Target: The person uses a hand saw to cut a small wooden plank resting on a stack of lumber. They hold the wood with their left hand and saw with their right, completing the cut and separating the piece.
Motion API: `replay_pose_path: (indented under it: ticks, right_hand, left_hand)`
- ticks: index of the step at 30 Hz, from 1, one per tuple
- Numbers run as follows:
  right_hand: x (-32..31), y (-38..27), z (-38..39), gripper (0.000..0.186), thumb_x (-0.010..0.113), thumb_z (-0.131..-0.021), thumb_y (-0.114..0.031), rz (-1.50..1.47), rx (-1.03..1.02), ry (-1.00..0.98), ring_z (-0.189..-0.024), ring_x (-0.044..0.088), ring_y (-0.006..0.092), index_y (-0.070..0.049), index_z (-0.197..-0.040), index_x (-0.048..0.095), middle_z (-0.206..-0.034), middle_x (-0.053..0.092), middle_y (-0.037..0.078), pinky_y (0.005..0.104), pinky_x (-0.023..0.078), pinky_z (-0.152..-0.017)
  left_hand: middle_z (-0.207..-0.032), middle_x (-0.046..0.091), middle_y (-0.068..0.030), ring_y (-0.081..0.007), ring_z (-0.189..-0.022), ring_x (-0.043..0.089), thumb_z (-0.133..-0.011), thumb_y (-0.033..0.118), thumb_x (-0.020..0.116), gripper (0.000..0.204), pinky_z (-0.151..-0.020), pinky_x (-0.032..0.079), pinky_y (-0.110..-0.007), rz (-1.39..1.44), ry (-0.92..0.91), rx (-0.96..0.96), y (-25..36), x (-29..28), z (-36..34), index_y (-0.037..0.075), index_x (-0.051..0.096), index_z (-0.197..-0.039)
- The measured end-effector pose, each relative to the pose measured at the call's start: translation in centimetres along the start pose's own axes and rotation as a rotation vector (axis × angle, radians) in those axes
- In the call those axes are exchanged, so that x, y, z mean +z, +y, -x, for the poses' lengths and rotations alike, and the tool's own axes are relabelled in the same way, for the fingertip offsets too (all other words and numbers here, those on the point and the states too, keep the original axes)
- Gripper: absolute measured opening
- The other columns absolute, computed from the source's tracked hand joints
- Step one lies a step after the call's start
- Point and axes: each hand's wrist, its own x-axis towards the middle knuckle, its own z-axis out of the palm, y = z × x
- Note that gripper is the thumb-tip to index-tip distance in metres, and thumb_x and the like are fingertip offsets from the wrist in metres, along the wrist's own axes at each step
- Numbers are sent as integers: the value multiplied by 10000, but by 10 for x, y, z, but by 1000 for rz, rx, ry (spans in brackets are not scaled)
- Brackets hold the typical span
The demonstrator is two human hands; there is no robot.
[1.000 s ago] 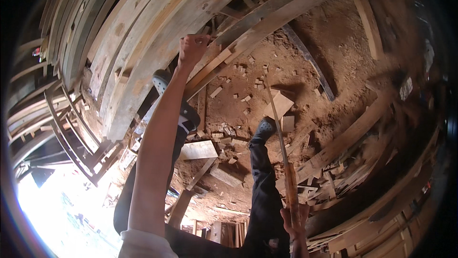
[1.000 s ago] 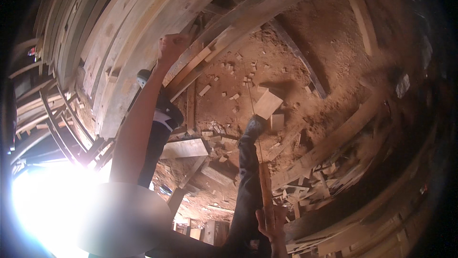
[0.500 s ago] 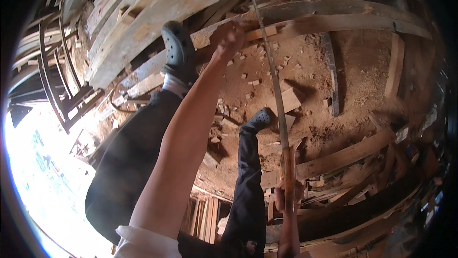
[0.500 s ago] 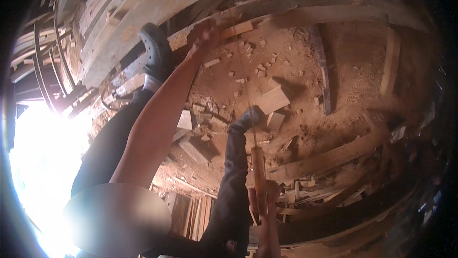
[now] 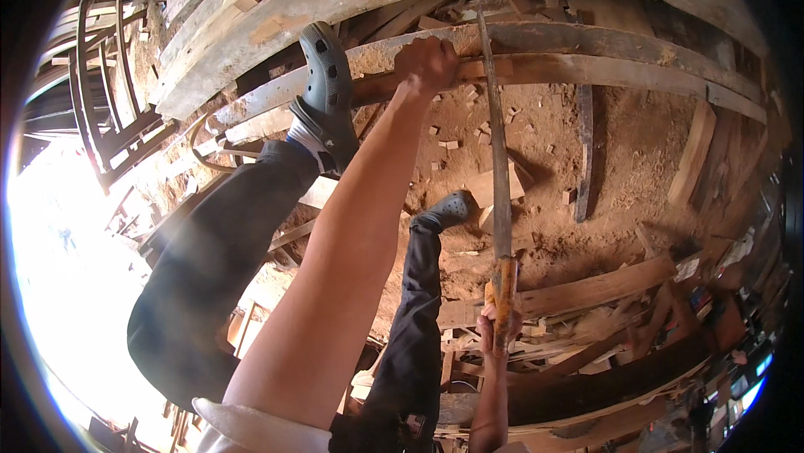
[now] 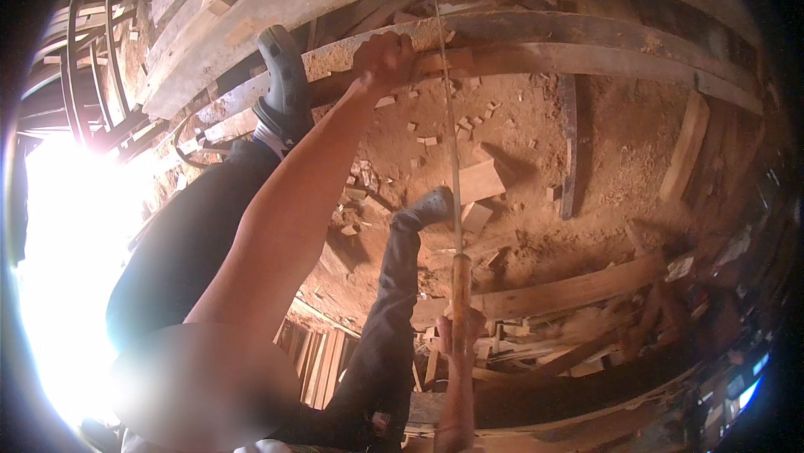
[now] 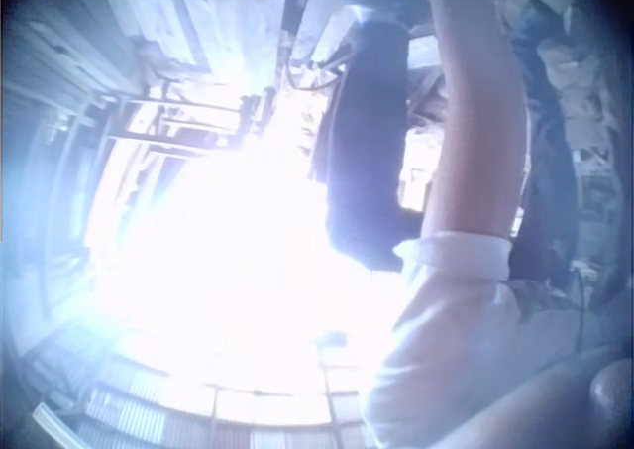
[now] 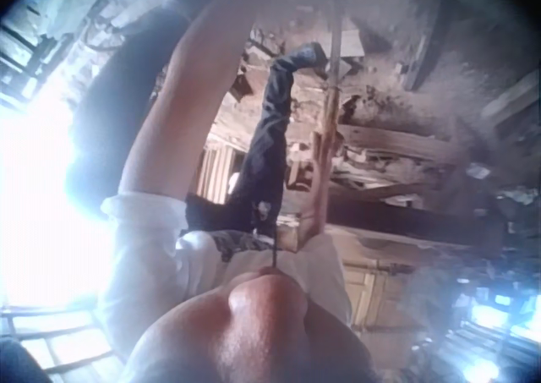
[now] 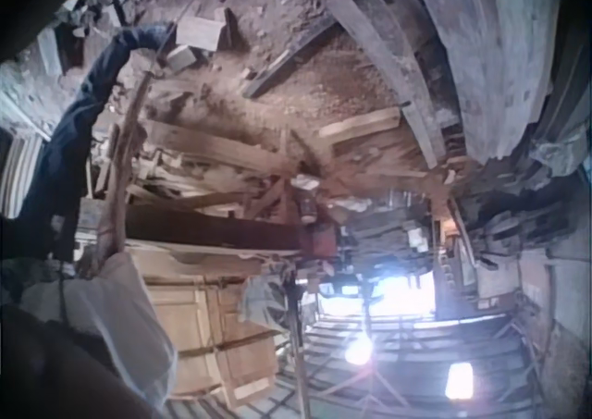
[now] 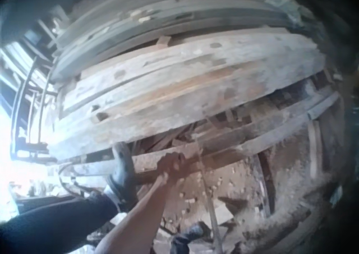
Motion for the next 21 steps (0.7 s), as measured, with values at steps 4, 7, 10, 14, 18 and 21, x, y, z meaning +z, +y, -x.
replay_pose_path:
  ticks: [4,7,10,14,18,21]
  right_hand:
    - [7,34,13,152,623,-825,-12,-88,56,96,-598,487,118,-45,-795,478,-688,501,25,267,446,-578]
    - [0,72,12,107,621,-839,-50,31,110,-27,-645,535,118,-51,-825,515,-734,549,33,283,479,-610]
    - [-5,113,5,217,602,-835,-226,147,79,59,-623,616,274,-21,-896,643,-732,621,130,355,485,-574]
    - [-13,129,3,399,603,-853,-234,221,101,-52,-776,661,342,14,-1166,611,-892,664,181,407,516,-724]
    - [-14,105,-5,205,624,-856,-178,255,-56,-24,-675,589,269,-9,-965,585,-771,601,122,362,473,-641]
    - [-8,88,-17,176,625,-861,-146,126,-2,19,-548,506,199,-26,-754,551,-640,524,68,323,421,-540]
  left_hand:
    - [-998,664,-269,-456,-934,634,-931,357,437,422,-873,500,-512,25,5,7,-2,1,-2,6,671,-942]
    - [-988,660,-263,-446,-934,639,-914,326,468,373,-816,527,-514,-150,54,203,-9,8,-7,11,666,-941]
    - [-996,651,-233,-431,-908,648,-887,291,513,307,-762,555,-494,-56,46,93,-16,19,-10,27,658,-951]
    - [-945,663,-235,-413,-893,667,-882,300,504,328,-780,557,-480,-225,148,239,-23,27,-13,21,674,-914]
    - [-937,676,-274,-426,-916,664,-911,362,442,456,-834,532,-487,-100,110,136,-16,22,-10,-13,702,-890]
    - [-997,646,-310,-465,-913,638,-920,369,455,451,-835,511,-510,-37,65,14,-5,11,-6,-23,677,-932]
